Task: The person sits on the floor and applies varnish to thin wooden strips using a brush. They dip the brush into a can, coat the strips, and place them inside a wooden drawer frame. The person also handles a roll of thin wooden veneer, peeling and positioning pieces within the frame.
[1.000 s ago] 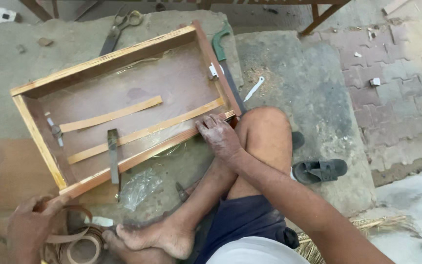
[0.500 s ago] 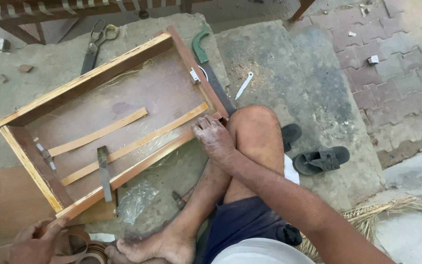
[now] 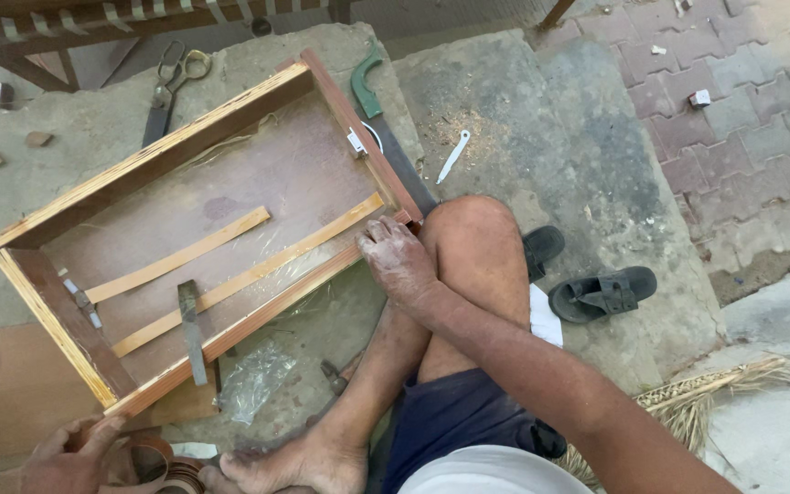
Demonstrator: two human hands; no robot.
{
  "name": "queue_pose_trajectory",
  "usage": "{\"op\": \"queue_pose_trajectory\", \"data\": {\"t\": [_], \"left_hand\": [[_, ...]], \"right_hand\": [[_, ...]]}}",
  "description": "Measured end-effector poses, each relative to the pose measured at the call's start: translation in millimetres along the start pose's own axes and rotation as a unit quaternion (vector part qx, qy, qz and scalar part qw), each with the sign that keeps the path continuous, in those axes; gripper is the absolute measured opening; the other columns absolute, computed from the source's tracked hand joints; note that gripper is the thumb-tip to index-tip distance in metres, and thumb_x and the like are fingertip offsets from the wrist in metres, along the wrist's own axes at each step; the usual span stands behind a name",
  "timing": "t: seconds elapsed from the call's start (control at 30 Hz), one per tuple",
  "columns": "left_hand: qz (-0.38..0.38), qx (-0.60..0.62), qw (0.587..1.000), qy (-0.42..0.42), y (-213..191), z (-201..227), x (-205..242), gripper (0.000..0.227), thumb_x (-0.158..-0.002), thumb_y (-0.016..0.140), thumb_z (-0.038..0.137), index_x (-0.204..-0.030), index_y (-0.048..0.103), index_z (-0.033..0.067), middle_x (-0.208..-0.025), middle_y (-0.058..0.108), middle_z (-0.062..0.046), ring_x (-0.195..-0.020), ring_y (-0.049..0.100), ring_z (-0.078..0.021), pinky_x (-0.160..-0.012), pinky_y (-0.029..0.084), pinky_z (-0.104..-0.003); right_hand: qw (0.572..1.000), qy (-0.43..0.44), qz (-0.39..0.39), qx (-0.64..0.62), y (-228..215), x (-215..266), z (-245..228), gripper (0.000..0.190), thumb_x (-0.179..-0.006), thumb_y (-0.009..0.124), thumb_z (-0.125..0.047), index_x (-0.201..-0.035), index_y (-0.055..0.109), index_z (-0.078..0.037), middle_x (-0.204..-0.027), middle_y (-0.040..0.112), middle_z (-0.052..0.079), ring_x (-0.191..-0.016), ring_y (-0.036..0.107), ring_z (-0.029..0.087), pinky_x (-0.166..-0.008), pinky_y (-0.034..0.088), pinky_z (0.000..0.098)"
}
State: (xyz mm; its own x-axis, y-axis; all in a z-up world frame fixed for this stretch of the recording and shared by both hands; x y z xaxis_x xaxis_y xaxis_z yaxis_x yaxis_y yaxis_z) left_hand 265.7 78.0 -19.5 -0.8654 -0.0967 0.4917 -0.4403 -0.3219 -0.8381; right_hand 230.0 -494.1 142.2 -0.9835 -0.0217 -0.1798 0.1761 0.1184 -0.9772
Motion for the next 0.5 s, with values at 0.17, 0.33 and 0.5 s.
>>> {"op": "queue_pose_trajectory", "data": {"t": [0.17,0.33,0.5], "left_hand": [[0.041,0.103,0.993,-0.044,0,-8,10,0.055,-0.088,0.085,0.042,-0.114,0.077,-0.0063,-0.099,0.076,-0.025,-0.099,0.074,-0.0339,-0.092,0.057,-0.046],[0.085,0.115,0.990,0.008,-4,-10,19,0.052,-0.085,0.083,0.044,-0.112,0.079,-0.0007,-0.098,0.076,-0.020,-0.098,0.073,-0.0297,-0.090,0.057,-0.044],[0.145,0.077,0.982,0.088,-45,59,41,0.053,-0.084,0.078,0.050,-0.110,0.079,0.0029,-0.100,0.075,-0.019,-0.098,0.072,-0.0330,-0.089,0.056,-0.045]], "right_hand": [[1.000,-0.001,0.002,-0.013,1,-2,3,0.020,-0.085,0.059,-0.010,-0.102,0.068,-0.006,-0.107,0.064,0.011,-0.114,0.062,0.029,-0.100,0.051,0.0408],[1.000,0.001,0.013,-0.016,19,5,0,0.021,-0.085,0.059,-0.011,-0.103,0.068,-0.007,-0.108,0.065,0.010,-0.115,0.062,0.029,-0.101,0.050,0.0413],[0.996,-0.009,0.082,-0.030,8,6,17,0.023,-0.090,0.057,-0.008,-0.108,0.070,-0.009,-0.116,0.068,0.011,-0.115,0.064,0.030,-0.101,0.053,0.0416]]}}
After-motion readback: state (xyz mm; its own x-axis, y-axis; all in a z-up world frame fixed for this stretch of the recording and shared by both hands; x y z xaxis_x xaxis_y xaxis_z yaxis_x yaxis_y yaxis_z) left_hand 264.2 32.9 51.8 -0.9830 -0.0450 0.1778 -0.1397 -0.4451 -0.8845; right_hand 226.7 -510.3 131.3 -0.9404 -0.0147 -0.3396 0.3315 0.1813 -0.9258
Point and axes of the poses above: each hand's wrist, its own x-axis away from the middle knuckle, its own y-axis out of the palm, z = x × y, the point moved 9 cm from there along -x, towards the middle knuckle
